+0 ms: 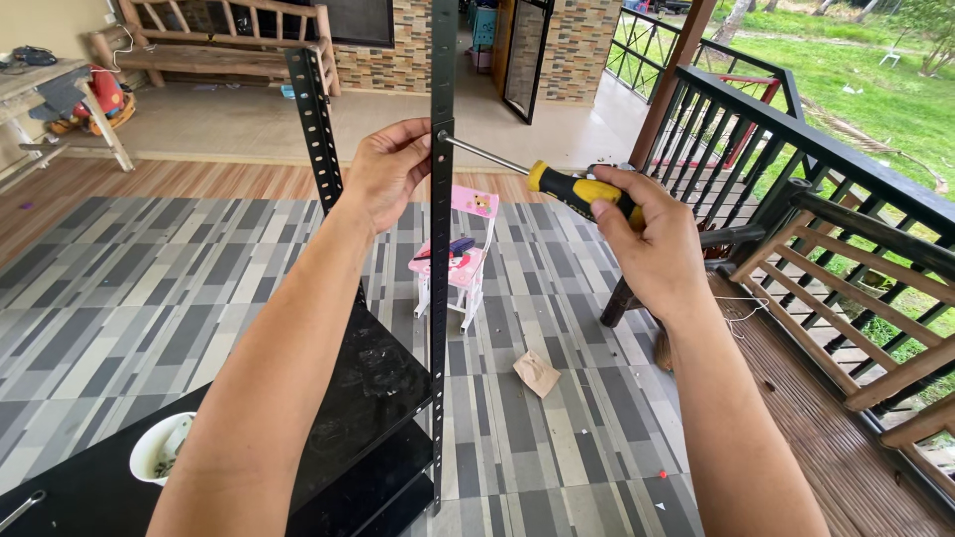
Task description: The person assembles a black metal shelving unit by inserting screws into the vertical uprights and tightening them with a screwdriver. They repeatedly position the uprights, align holes, and secure fasteners to join the frame components.
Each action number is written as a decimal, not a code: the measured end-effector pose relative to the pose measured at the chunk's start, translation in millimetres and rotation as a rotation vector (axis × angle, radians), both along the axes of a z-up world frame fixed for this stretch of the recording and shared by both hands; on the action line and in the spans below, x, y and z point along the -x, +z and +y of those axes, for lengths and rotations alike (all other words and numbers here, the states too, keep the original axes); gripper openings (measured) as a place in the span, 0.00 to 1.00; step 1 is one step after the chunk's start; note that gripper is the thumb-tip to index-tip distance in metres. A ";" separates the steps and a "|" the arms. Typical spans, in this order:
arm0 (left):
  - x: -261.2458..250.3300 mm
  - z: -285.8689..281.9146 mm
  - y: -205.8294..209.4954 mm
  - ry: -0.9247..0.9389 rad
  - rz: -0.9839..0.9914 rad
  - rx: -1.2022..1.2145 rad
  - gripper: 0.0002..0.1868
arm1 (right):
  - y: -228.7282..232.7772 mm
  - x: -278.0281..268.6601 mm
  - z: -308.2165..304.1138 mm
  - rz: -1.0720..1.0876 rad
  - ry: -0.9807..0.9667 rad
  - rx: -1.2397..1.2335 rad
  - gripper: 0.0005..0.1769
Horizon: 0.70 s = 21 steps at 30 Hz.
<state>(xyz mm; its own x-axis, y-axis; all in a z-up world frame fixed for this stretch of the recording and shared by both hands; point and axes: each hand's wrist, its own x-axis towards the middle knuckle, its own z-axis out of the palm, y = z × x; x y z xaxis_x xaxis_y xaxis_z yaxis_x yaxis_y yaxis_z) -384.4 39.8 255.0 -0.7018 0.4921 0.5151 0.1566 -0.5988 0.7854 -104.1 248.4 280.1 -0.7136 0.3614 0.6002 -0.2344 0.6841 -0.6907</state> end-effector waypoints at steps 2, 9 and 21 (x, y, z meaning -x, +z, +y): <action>4.4 -0.8 -1.1 -0.002 0.010 0.011 0.12 | -0.6 1.3 2.9 0.047 0.006 -0.069 0.23; 12.9 -1.3 2.6 0.011 0.043 0.078 0.10 | -4.0 -3.4 -6.5 0.343 0.095 -0.518 0.25; -9.9 -7.2 14.2 0.068 0.077 -0.039 0.13 | 15.4 -0.6 6.5 0.317 -0.030 -0.639 0.27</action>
<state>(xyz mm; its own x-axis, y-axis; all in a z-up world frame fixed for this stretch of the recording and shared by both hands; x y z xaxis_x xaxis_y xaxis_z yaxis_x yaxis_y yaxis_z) -374.5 32.6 269.2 -0.6904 0.4233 0.5867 0.2571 -0.6145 0.7459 -103.5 254.9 295.5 -0.4653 -0.1136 0.8778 -0.3325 0.9415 -0.0544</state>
